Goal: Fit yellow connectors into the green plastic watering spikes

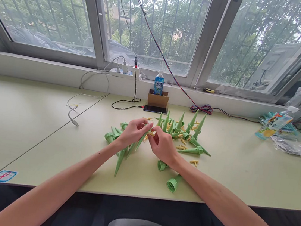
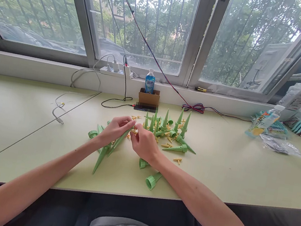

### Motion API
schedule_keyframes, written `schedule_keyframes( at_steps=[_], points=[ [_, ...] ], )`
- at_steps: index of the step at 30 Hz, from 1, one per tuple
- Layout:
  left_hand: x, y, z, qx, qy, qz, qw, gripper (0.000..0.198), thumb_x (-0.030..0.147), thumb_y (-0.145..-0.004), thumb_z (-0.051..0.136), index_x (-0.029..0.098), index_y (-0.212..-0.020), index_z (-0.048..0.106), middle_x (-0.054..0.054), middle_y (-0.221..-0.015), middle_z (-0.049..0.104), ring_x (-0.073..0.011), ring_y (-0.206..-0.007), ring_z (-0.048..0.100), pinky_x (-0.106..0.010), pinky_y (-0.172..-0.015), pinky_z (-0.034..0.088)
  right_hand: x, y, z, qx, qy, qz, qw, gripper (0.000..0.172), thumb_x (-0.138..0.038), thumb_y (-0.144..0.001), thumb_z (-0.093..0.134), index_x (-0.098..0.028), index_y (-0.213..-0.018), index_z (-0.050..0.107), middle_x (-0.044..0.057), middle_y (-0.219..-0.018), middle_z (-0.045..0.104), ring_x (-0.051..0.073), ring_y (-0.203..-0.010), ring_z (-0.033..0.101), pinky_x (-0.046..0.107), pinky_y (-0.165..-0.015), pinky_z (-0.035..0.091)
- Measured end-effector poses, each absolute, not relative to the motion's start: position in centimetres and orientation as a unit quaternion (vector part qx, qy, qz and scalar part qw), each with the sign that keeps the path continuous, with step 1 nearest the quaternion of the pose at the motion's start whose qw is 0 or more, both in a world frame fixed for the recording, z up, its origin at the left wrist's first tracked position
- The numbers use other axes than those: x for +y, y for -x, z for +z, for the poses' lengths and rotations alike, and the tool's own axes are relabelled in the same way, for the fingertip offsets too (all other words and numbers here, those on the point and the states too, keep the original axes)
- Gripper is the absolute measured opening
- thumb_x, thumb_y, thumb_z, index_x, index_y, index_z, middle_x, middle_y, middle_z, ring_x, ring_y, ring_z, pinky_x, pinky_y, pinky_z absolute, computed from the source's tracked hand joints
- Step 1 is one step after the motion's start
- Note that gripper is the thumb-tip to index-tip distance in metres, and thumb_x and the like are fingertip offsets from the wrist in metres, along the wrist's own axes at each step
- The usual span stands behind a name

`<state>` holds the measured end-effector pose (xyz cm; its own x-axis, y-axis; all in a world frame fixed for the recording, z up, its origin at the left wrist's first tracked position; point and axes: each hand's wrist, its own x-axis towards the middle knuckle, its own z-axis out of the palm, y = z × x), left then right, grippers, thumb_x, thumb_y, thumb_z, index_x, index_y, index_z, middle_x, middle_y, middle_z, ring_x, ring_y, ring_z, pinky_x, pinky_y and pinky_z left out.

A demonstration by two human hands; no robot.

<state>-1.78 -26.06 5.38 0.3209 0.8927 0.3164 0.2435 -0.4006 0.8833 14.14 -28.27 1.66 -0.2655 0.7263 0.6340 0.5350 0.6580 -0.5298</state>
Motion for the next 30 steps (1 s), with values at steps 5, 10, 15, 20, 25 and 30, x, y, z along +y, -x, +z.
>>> schedule_keyframes(
  at_steps=[5,10,15,20,25,30],
  points=[
    [-26.30,1.65,5.65,0.399,-0.732,0.433,0.345,0.037,0.052,-0.084,0.059,0.016,-0.073,0.060,0.001,-0.055,0.054,-0.0094,-0.049,0.048,-0.020,-0.044,0.034,-28.20,-14.14,1.58,-0.790,0.400,0.107,0.451,0.007,-0.026,-0.092,0.048,-0.020,-0.094,0.051,-0.006,-0.058,0.048,0.011,-0.049,0.042,0.021,-0.054,0.033],
    [-26.42,1.65,5.80,0.400,-0.738,0.436,0.325,0.040,0.055,-0.082,0.059,0.016,-0.073,0.062,0.001,-0.053,0.054,-0.0104,-0.048,0.050,-0.021,-0.043,0.034,-28.12,-14.14,1.52,-0.792,0.400,0.111,0.448,0.006,-0.026,-0.092,0.048,-0.020,-0.092,0.050,-0.006,-0.057,0.047,0.011,-0.049,0.041,0.021,-0.054,0.032],
    [-26.28,1.71,5.68,0.400,-0.741,0.430,0.325,0.040,0.055,-0.084,0.057,0.016,-0.075,0.062,0.000,-0.058,0.058,-0.0106,-0.051,0.051,-0.021,-0.045,0.036,-28.11,-14.20,1.55,-0.793,0.398,0.109,0.448,0.006,-0.025,-0.093,0.047,-0.020,-0.092,0.050,-0.005,-0.057,0.046,0.011,-0.049,0.041,0.021,-0.054,0.031],
    [-26.21,1.69,5.60,0.401,-0.743,0.421,0.332,0.039,0.052,-0.087,0.056,0.015,-0.077,0.061,0.000,-0.063,0.059,-0.0094,-0.054,0.050,-0.021,-0.049,0.037,-28.09,-14.23,1.52,-0.796,0.400,0.101,0.443,0.006,-0.025,-0.093,0.047,-0.020,-0.093,0.051,-0.005,-0.057,0.046,0.012,-0.049,0.041,0.021,-0.054,0.031],
    [-26.06,1.75,5.49,0.397,-0.743,0.422,0.336,0.038,0.051,-0.088,0.056,0.015,-0.078,0.061,-0.001,-0.066,0.061,-0.0095,-0.055,0.050,-0.021,-0.050,0.037,-28.05,-14.23,1.46,-0.794,0.394,0.105,0.451,0.007,-0.025,-0.093,0.048,-0.020,-0.093,0.051,-0.005,-0.057,0.047,0.012,-0.049,0.041,0.021,-0.054,0.031],
    [-25.99,1.81,5.40,0.392,-0.741,0.428,0.338,0.038,0.052,-0.087,0.057,0.016,-0.078,0.061,-0.002,-0.068,0.063,-0.0103,-0.055,0.052,-0.021,-0.048,0.037,-28.03,-14.21,1.41,-0.791,0.387,0.113,0.460,0.007,-0.025,-0.093,0.048,-0.019,-0.093,0.052,-0.005,-0.057,0.047,0.011,-0.050,0.041,0.021,-0.054,0.032]
  ],
)
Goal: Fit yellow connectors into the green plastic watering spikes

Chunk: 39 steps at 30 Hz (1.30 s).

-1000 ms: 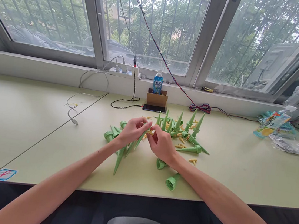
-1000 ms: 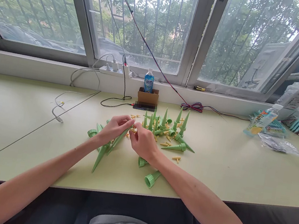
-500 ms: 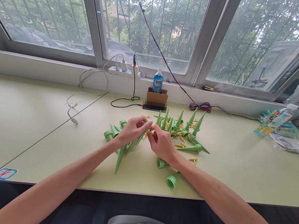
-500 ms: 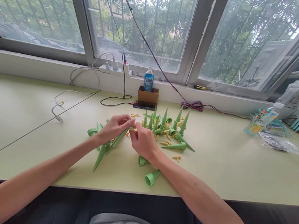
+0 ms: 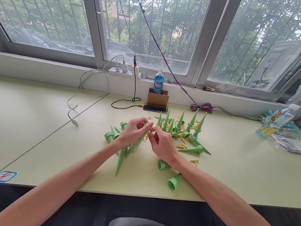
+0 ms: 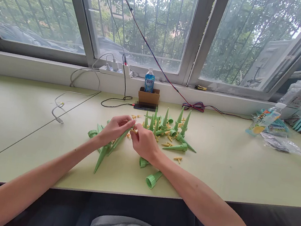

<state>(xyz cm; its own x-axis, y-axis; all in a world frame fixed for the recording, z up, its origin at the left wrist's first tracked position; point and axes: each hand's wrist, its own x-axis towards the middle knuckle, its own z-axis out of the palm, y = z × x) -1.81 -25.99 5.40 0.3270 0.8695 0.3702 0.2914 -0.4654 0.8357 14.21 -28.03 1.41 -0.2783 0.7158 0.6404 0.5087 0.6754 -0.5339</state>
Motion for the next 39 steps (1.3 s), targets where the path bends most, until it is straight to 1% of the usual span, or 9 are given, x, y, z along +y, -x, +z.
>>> schedule_keyframes(
  at_steps=[4,8,14,19,25,32,39],
  points=[
    [-26.02,1.85,5.44,0.393,-0.738,0.429,0.341,0.039,0.054,-0.086,0.057,0.016,-0.080,0.062,-0.002,-0.067,0.063,-0.0108,-0.054,0.052,-0.021,-0.046,0.036,-28.04,-14.24,1.47,-0.790,0.381,0.119,0.465,0.008,-0.026,-0.094,0.048,-0.019,-0.093,0.052,-0.005,-0.057,0.047,0.011,-0.049,0.041,0.021,-0.054,0.032],
    [-26.01,1.87,5.46,0.398,-0.741,0.423,0.336,0.037,0.052,-0.087,0.056,0.016,-0.080,0.061,-0.002,-0.067,0.063,-0.0103,-0.055,0.051,-0.021,-0.048,0.036,-28.09,-14.27,1.62,-0.789,0.373,0.127,0.471,0.011,-0.027,-0.095,0.046,-0.020,-0.088,0.051,-0.006,-0.056,0.045,0.010,-0.048,0.039,0.021,-0.053,0.031],
    [-25.97,1.81,5.40,0.402,-0.750,0.420,0.316,0.037,0.051,-0.088,0.055,0.016,-0.079,0.061,0.000,-0.063,0.059,-0.0091,-0.053,0.046,-0.021,-0.048,0.034,-28.04,-14.31,1.71,-0.785,0.371,0.138,0.477,0.019,-0.029,-0.098,0.041,-0.020,-0.083,0.048,-0.005,-0.057,0.043,0.010,-0.048,0.035,0.021,-0.051,0.028],
    [-25.90,1.84,5.31,0.397,-0.751,0.423,0.314,0.037,0.051,-0.087,0.056,0.016,-0.079,0.061,0.000,-0.062,0.058,-0.0086,-0.052,0.044,-0.021,-0.048,0.032,-27.99,-14.33,1.62,-0.784,0.370,0.137,0.480,0.020,-0.030,-0.098,0.041,-0.020,-0.081,0.046,-0.005,-0.057,0.042,0.010,-0.049,0.034,0.021,-0.051,0.027],
    [-25.90,1.84,5.33,0.394,-0.755,0.426,0.306,0.037,0.051,-0.087,0.056,0.016,-0.079,0.061,0.000,-0.063,0.059,-0.0094,-0.053,0.046,-0.021,-0.049,0.034,-28.01,-14.35,1.65,-0.785,0.375,0.134,0.474,0.022,-0.031,-0.099,0.039,-0.020,-0.081,0.046,-0.005,-0.058,0.043,0.010,-0.050,0.034,0.022,-0.052,0.028],
    [-25.89,1.82,5.31,0.392,-0.761,0.426,0.292,0.039,0.053,-0.087,0.055,0.016,-0.079,0.062,-0.001,-0.064,0.060,-0.0101,-0.054,0.049,-0.022,-0.049,0.036,-28.01,-14.34,1.67,-0.785,0.381,0.131,0.470,0.024,-0.032,-0.099,0.039,-0.020,-0.081,0.048,-0.004,-0.059,0.047,0.010,-0.049,0.037,0.022,-0.052,0.029],
    [-26.01,1.78,5.31,0.394,-0.764,0.428,0.280,0.039,0.053,-0.086,0.055,0.016,-0.078,0.062,-0.001,-0.065,0.061,-0.0111,-0.055,0.051,-0.022,-0.050,0.037,-27.98,-14.31,1.63,-0.786,0.378,0.134,0.471,0.022,-0.032,-0.098,0.041,-0.019,-0.083,0.051,-0.005,-0.056,0.046,0.010,-0.047,0.036,0.022,-0.052,0.029]
  ],
)
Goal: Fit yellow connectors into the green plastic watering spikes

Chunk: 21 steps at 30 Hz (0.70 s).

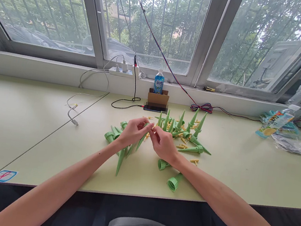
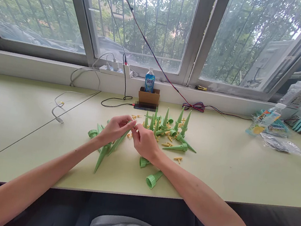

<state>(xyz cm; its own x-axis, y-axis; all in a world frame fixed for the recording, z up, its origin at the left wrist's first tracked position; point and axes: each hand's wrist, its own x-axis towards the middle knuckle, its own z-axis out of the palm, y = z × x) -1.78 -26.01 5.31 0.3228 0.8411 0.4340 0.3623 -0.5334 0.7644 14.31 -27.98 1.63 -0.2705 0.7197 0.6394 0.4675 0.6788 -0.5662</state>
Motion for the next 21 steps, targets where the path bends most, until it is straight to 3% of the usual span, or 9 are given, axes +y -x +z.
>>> schedule_keyframes(
  at_steps=[7,21],
  points=[
    [-25.95,1.87,5.21,0.408,-0.768,0.418,0.264,0.036,0.051,-0.086,0.056,0.017,-0.076,0.060,0.002,-0.057,0.053,-0.0086,-0.049,0.042,-0.021,-0.048,0.030,-27.98,-14.30,1.69,-0.786,0.381,0.132,0.469,0.024,-0.033,-0.098,0.041,-0.019,-0.081,0.050,-0.004,-0.057,0.048,0.010,-0.048,0.038,0.022,-0.052,0.029],
    [-25.82,1.94,5.03,0.409,-0.777,0.401,0.262,0.037,0.051,-0.087,0.053,0.017,-0.076,0.060,0.002,-0.059,0.052,-0.0088,-0.051,0.042,-0.021,-0.048,0.031,-28.07,-14.58,1.79,-0.800,0.389,0.141,0.434,0.021,-0.032,-0.099,0.039,-0.019,-0.086,0.051,-0.003,-0.061,0.049,0.010,-0.050,0.037,0.022,-0.053,0.029]
  ],
)
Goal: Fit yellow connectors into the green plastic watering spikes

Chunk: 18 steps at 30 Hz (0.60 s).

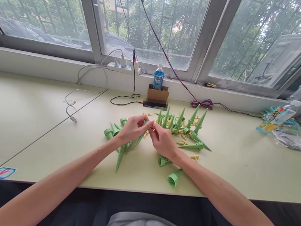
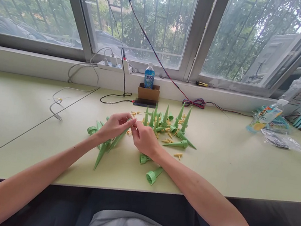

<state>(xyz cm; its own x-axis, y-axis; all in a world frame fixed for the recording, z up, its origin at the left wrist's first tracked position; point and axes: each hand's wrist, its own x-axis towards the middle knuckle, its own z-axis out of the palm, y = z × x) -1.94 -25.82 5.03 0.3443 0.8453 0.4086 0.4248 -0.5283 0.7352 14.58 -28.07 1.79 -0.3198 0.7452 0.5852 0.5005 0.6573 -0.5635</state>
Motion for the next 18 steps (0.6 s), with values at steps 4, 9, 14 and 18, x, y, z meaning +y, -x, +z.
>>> schedule_keyframes(
  at_steps=[4,9,14,18],
  points=[
    [-25.82,1.95,5.06,0.417,-0.772,0.399,0.267,0.036,0.051,-0.086,0.054,0.017,-0.076,0.060,0.004,-0.056,0.047,-0.0084,-0.050,0.039,-0.021,-0.047,0.029,-28.00,-14.67,1.78,-0.800,0.384,0.147,0.438,0.022,-0.032,-0.099,0.039,-0.019,-0.085,0.050,-0.003,-0.062,0.050,0.010,-0.051,0.037,0.022,-0.054,0.030],
    [-25.79,1.92,4.97,0.410,-0.770,0.404,0.276,0.036,0.052,-0.087,0.054,0.018,-0.078,0.059,0.003,-0.060,0.048,-0.0086,-0.051,0.038,-0.021,-0.047,0.030,-27.75,-14.88,1.57,-0.799,0.384,0.156,0.436,0.024,-0.033,-0.099,0.038,-0.020,-0.083,0.049,-0.003,-0.061,0.049,0.011,-0.050,0.035,0.022,-0.052,0.030],
    [-25.68,1.86,4.79,0.415,-0.775,0.410,0.242,0.036,0.052,-0.087,0.054,0.018,-0.076,0.058,0.005,-0.057,0.043,-0.0082,-0.050,0.033,-0.021,-0.048,0.027,-27.62,-14.98,1.60,-0.798,0.385,0.152,0.438,0.024,-0.032,-0.098,0.038,-0.020,-0.078,0.045,-0.003,-0.060,0.047,0.011,-0.051,0.035,0.023,-0.052,0.030],
    [-25.72,1.83,4.72,0.416,-0.781,0.414,0.214,0.034,0.049,-0.088,0.053,0.018,-0.076,0.059,0.005,-0.056,0.040,-0.0086,-0.051,0.032,-0.022,-0.049,0.027,-27.86,-14.87,2.05,-0.792,0.386,0.171,0.440,0.023,-0.030,-0.098,0.037,-0.020,-0.079,0.046,-0.003,-0.062,0.047,0.011,-0.051,0.037,0.023,-0.053,0.031]
  ],
)
